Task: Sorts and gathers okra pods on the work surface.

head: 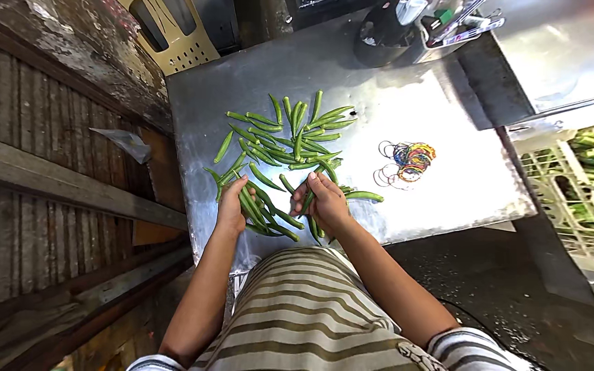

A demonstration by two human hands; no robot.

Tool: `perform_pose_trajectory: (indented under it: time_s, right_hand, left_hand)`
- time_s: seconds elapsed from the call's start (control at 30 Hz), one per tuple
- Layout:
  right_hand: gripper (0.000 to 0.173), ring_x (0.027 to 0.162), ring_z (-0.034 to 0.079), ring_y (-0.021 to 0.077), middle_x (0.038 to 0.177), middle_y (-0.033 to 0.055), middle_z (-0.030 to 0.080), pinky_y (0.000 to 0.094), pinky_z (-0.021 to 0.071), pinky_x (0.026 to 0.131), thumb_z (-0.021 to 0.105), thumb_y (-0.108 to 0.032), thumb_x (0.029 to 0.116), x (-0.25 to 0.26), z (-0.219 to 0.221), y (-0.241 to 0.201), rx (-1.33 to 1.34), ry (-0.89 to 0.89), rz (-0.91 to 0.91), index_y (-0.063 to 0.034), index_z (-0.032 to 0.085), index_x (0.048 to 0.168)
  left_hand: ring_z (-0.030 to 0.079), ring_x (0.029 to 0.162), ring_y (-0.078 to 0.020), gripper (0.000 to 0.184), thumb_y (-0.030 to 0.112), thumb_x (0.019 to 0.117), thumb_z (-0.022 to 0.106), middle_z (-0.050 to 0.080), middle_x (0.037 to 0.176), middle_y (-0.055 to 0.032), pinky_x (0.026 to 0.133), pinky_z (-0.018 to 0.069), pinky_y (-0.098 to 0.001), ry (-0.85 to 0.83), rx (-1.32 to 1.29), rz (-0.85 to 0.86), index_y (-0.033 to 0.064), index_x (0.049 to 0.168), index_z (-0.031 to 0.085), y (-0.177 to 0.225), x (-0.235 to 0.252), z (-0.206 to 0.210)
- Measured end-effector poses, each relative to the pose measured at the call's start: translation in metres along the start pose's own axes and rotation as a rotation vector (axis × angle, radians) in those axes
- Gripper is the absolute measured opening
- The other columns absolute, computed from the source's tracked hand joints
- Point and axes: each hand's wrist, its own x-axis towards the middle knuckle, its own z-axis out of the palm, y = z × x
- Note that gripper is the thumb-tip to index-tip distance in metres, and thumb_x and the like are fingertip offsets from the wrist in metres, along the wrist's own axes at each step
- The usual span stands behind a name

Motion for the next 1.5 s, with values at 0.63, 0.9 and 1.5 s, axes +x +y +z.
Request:
perform_pose_trajectory:
  time_s: [0.63,0.9,1.5]
  right_hand:
    - [0.034,0.06,0.053,0.0124,0.079,0.0018,0.057,0.0294,0.0494,0.057,0.03,-0.035,0.1093,0.002,-0.034,0.008,-0.03,-0.089,0.006,-0.0118,0.054,0.116]
    - [0.033,0.059,0.052,0.0116,0.078,0.0016,0.058,0.0286,0.0483,0.055,0.037,-0.037,0.1088,-0.001,-0.039,0.019,-0.106,-0.066,0.011,-0.0103,0.057,0.111]
    - [0.034,0.119,0.063,0.0256,0.122,0.0142,0.069,0.0463,0.0477,0.105,0.051,-0.012,0.1,0.023,-0.003,0.037,-1.208,-0.309,-0.13,-0.0098,0.07,0.128]
  left_hand:
    - [0.067,0.076,-0.0263,0.053,0.042,0.0954,0.071,0.068,0.086,-0.0129,0.075,0.0561,-0.0503,0.04,1.145,0.594,-0.0025,0.121,0.062,-0.017,0.006,-0.001]
    - [0.067,0.088,-0.0342,0.043,0.041,0.1027,0.06,0.068,0.093,-0.0178,0.083,0.0555,-0.0563,0.002,1.203,0.596,0.001,0.114,0.068,-0.022,0.015,0.001]
    - [0.067,0.102,-0.0333,0.054,0.055,0.0923,0.069,0.067,0.113,-0.0164,0.086,0.0555,-0.0577,-0.12,1.46,0.473,0.007,0.116,0.07,-0.014,0.019,0.019]
